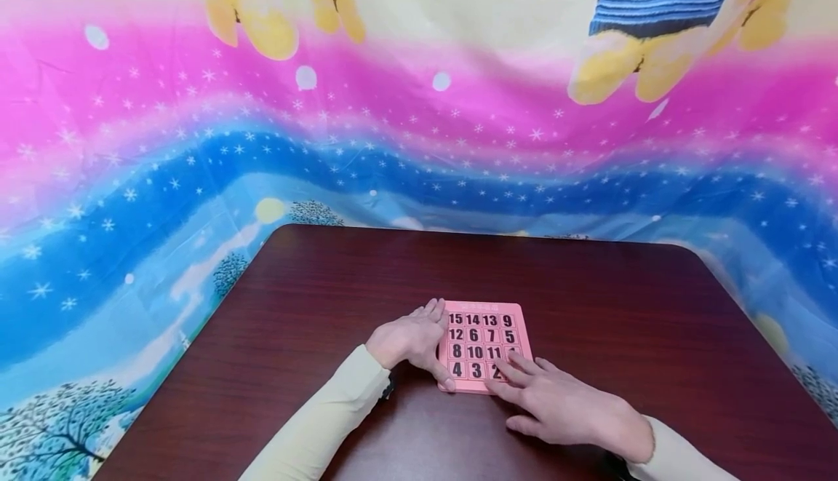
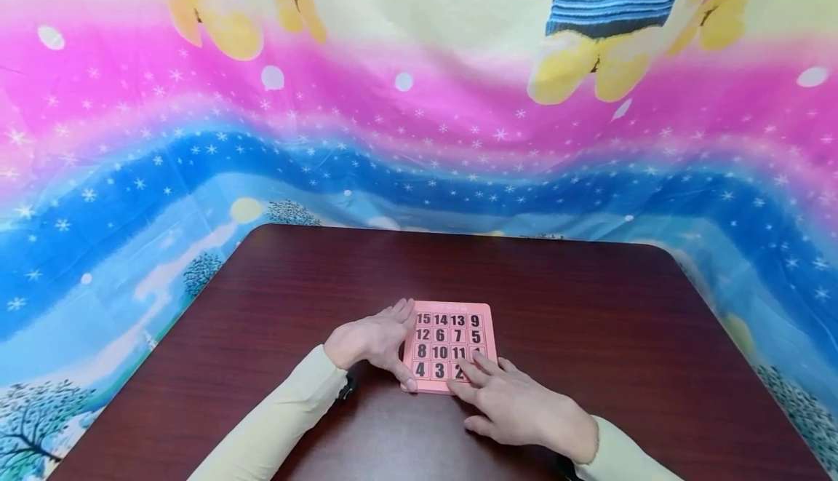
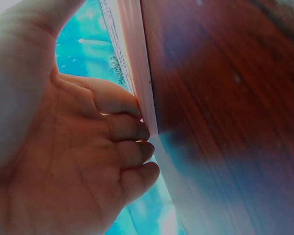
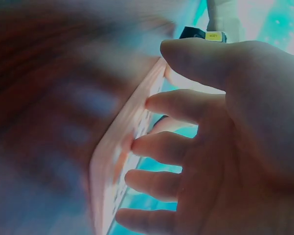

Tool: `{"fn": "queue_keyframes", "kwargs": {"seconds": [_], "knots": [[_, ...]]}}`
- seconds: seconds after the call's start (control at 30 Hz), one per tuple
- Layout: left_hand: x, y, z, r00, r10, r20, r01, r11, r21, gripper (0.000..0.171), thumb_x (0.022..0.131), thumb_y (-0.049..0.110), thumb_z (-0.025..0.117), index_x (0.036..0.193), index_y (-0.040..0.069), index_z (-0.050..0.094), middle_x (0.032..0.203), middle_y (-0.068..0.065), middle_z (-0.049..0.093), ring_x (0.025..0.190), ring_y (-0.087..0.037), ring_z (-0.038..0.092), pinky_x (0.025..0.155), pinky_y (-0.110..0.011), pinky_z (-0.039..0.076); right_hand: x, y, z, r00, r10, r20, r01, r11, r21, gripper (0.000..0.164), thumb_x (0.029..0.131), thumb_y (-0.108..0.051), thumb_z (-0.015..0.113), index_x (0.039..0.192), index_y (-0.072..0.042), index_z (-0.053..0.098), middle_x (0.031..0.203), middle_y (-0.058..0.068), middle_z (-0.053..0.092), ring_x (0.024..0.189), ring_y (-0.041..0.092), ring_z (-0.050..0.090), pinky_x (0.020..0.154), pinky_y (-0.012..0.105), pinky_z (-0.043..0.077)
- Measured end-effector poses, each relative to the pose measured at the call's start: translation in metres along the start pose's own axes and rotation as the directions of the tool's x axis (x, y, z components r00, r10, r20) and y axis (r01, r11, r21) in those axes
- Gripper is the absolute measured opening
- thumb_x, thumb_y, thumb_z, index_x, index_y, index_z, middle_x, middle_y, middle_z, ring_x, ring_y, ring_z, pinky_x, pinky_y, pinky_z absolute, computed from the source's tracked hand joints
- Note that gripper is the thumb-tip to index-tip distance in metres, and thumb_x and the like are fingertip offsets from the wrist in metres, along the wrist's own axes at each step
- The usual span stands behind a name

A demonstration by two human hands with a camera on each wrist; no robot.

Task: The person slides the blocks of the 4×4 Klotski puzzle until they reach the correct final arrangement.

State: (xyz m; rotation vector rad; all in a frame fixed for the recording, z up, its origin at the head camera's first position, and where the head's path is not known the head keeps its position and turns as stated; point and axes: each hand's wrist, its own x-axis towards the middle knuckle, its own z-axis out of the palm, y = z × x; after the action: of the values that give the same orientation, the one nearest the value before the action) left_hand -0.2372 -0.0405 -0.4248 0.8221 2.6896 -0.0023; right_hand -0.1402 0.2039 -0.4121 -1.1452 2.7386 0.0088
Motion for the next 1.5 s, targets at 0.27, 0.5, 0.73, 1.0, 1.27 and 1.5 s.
{"fn": "queue_keyframes", "kwargs": {"seconds": [0.27,0.5,0.73,1.0,1.27,1.5], "knots": [[0.0,0.0,0.0,1.0,-0.005,0.004,0.005,1.0,0.005,0.131,0.062,0.074,0.077,0.156,0.003,0.021,0.165,-0.014,0.012,0.154,-0.025,0.01,0.126,-0.033,0.017,-0.006,0.008,0.005,1.0,0.006,0.006,-0.006,0.998,0.055,0.054,0.095,-0.041,0.06,0.146,-0.028,0.048,0.152,0.009,0.046,0.142,0.041,0.037,0.107,0.067,0.037],[0.0,-0.001,0.0,1.0,-0.003,0.001,0.003,1.0,-0.001,0.131,0.062,0.073,0.077,0.156,0.002,0.02,0.165,-0.016,0.012,0.154,-0.026,0.011,0.126,-0.034,0.017,-0.003,0.016,0.003,1.0,-0.001,-0.005,0.002,0.996,0.094,0.049,0.095,-0.04,0.059,0.143,-0.034,0.051,0.15,0.007,0.049,0.143,0.041,0.037,0.107,0.068,0.036],[-0.001,0.0,-0.003,1.0,-0.011,0.001,0.011,1.0,0.004,0.131,0.062,0.073,0.077,0.156,0.002,0.021,0.165,-0.015,0.012,0.154,-0.025,0.011,0.126,-0.033,0.017,-0.004,0.025,0.003,0.998,-0.035,-0.045,0.041,0.991,0.127,0.044,0.097,-0.041,0.058,0.14,-0.035,0.054,0.147,0.007,0.052,0.143,0.042,0.036,0.104,0.071,0.037],[-0.002,0.001,-0.001,1.0,-0.01,0.002,0.01,1.0,0.019,0.13,0.062,0.074,0.077,0.156,0.003,0.021,0.165,-0.016,0.012,0.154,-0.025,0.011,0.126,-0.033,0.017,-0.008,0.034,0.003,0.997,-0.068,-0.045,0.074,0.986,0.15,0.042,0.098,-0.042,0.056,0.138,-0.033,0.057,0.145,0.007,0.055,0.14,0.046,0.037,0.102,0.072,0.036],[-0.001,0.002,-0.001,1.0,-0.01,-0.002,0.01,1.0,0.027,0.13,0.062,0.074,0.077,0.156,0.003,0.022,0.165,-0.015,0.013,0.154,-0.024,0.011,0.126,-0.032,0.017,-0.017,0.033,-0.003,1.0,-0.007,0.013,0.005,0.987,0.161,0.044,0.095,-0.039,0.06,0.138,-0.032,0.057,0.147,0.006,0.052,0.143,0.042,0.035,0.104,0.071,0.035],[-0.001,0.002,-0.002,1.0,-0.021,0.001,0.021,1.0,0.011,0.13,0.062,0.073,0.078,0.156,0.004,0.021,0.165,-0.015,0.012,0.154,-0.024,0.011,0.126,-0.033,0.017,-0.009,0.019,0.002,1.0,-0.013,-0.001,0.013,0.997,0.082,0.053,0.095,-0.047,0.058,0.144,-0.026,0.052,0.15,0.011,0.049,0.142,0.041,0.037,0.107,0.069,0.034]]}}
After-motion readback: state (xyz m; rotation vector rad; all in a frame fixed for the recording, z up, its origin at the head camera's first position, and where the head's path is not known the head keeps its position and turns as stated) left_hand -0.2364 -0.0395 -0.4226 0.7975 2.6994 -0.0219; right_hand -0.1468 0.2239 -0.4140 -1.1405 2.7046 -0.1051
